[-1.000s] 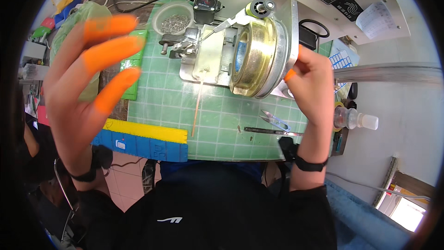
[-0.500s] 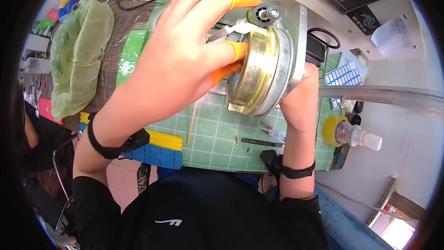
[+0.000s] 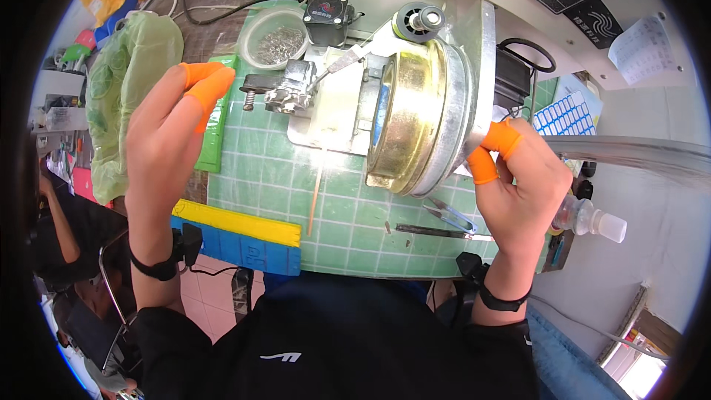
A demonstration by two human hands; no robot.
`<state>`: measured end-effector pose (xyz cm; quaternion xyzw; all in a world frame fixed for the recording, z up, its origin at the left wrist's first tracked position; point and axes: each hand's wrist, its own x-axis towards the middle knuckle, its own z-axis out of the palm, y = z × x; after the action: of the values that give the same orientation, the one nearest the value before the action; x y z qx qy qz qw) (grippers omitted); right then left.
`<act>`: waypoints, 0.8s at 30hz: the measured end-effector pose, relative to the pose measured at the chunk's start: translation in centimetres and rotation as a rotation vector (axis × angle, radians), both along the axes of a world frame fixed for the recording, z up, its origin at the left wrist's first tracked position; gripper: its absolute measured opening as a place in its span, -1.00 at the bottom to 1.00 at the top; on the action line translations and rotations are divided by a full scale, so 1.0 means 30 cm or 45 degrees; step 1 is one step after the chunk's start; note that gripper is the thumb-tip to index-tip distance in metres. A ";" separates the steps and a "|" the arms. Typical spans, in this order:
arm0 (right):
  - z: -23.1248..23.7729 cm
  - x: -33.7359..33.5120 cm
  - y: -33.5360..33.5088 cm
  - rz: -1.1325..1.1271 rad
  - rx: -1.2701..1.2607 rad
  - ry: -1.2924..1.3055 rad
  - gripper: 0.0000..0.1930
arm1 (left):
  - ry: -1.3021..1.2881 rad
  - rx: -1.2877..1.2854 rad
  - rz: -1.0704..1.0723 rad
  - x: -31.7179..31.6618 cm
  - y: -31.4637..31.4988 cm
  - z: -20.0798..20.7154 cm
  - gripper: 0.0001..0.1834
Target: Manually assemble small electronic components and apply adhesive at a workstation.
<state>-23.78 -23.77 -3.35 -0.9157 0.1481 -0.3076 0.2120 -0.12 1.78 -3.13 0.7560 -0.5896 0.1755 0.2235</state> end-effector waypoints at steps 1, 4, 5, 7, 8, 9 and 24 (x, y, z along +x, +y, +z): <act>-0.005 0.002 0.004 -0.019 -0.010 0.017 -0.83 | -0.003 0.001 0.002 -0.001 0.000 -0.009 -0.67; -0.015 0.000 0.016 -0.051 -0.034 0.054 -0.81 | 0.093 0.072 0.091 -0.008 0.009 -0.056 -0.68; -0.014 -0.003 0.023 -0.066 -0.046 0.077 -0.80 | 0.140 0.040 0.045 -0.011 0.015 -0.078 -0.71; -0.012 -0.005 0.046 -0.058 -0.042 0.078 -0.80 | 0.184 0.007 -0.006 -0.018 0.027 -0.100 -0.74; -0.012 -0.002 0.055 -0.049 -0.037 0.082 -0.79 | 0.254 0.059 0.019 -0.031 0.045 -0.101 -0.73; -0.012 -0.002 0.054 -0.052 -0.036 0.080 -0.79 | 0.327 0.111 0.041 -0.038 0.057 -0.098 -0.73; 0.024 -0.267 -0.118 -0.446 -0.160 -0.093 -0.79 | 0.479 0.088 0.030 0.003 0.011 -0.045 -0.74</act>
<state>-31.79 -27.31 -2.62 -0.8756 0.2779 -0.3813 0.1030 -0.03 2.10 -4.48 0.7896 -0.5343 0.0132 0.3015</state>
